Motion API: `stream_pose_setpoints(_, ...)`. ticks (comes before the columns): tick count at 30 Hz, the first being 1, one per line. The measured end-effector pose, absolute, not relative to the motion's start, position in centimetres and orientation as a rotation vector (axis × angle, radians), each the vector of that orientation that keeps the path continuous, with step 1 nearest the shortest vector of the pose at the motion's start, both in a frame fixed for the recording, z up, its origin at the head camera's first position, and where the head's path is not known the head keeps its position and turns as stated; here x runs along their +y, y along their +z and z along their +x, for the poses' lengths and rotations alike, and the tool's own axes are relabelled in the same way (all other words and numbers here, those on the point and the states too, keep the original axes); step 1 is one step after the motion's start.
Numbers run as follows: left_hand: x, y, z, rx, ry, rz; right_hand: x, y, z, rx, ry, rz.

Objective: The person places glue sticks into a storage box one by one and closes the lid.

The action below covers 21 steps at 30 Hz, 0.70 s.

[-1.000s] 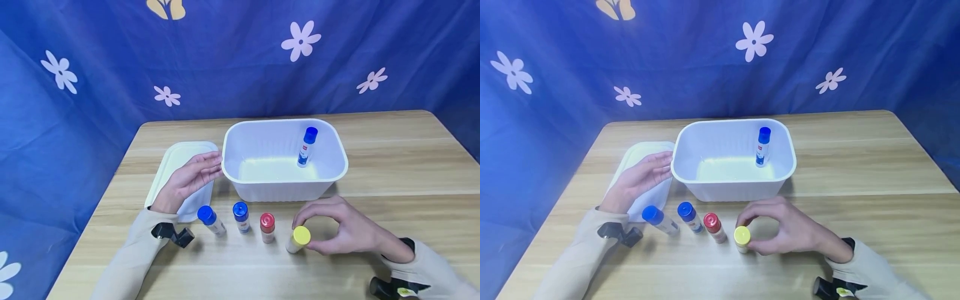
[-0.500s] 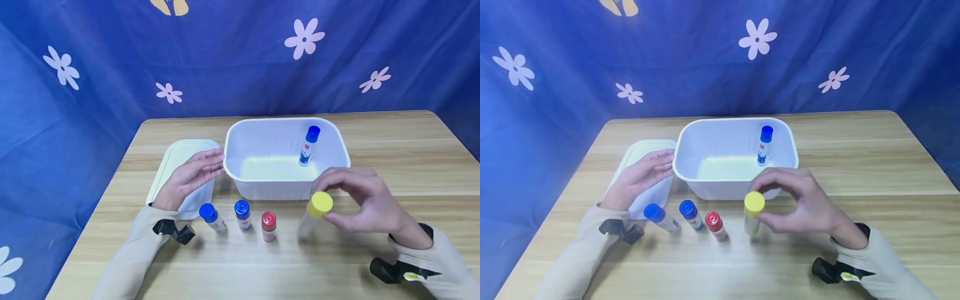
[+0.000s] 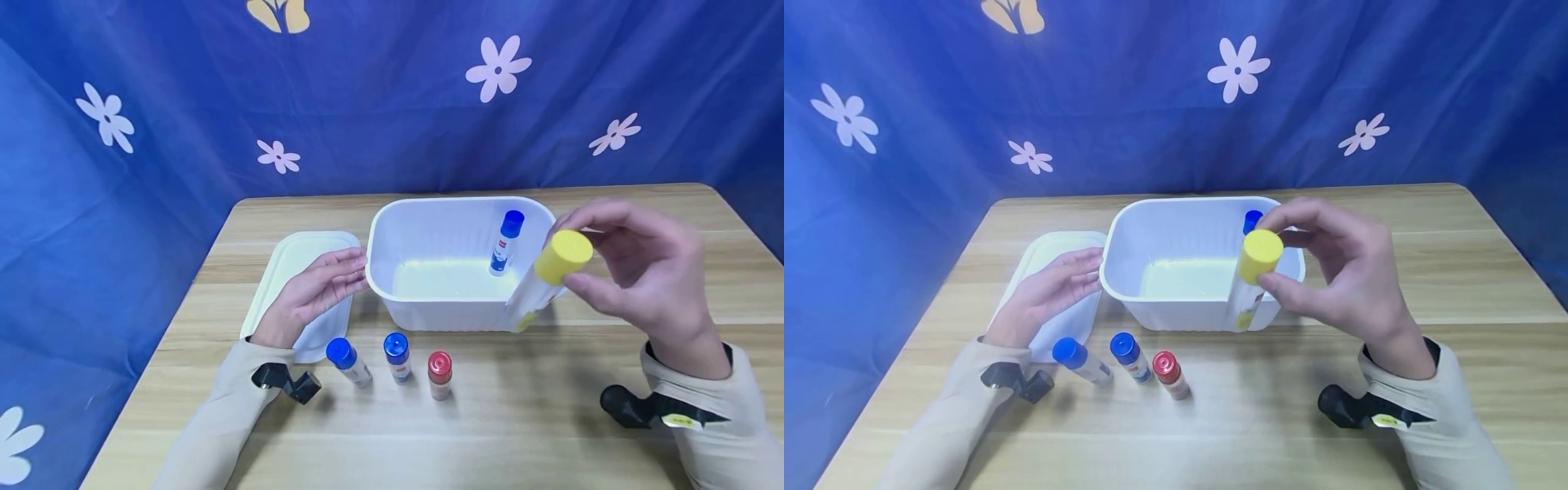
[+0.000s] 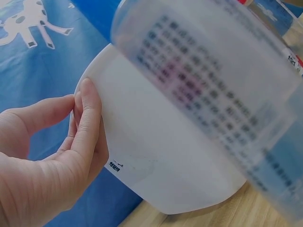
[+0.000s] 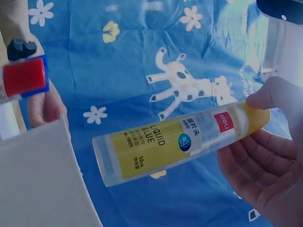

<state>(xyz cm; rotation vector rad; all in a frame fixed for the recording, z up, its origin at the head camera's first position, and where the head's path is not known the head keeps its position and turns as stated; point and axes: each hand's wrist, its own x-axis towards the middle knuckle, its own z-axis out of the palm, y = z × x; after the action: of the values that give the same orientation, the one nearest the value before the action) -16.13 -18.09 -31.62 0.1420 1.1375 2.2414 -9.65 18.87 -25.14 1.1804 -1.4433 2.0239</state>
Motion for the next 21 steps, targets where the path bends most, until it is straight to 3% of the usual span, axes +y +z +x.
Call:
stream_pose_setpoints(11,-18.0,-31.5,-16.1,1.133,2.229,0.162,19.8,-24.9,-11.1,-1.571,1.943,0.864)
stream_pose_setpoints(21,-18.0,-31.5,-15.9,1.145,2.247,0.117,19.6,-25.6,-12.0,-1.579,1.962,0.760)
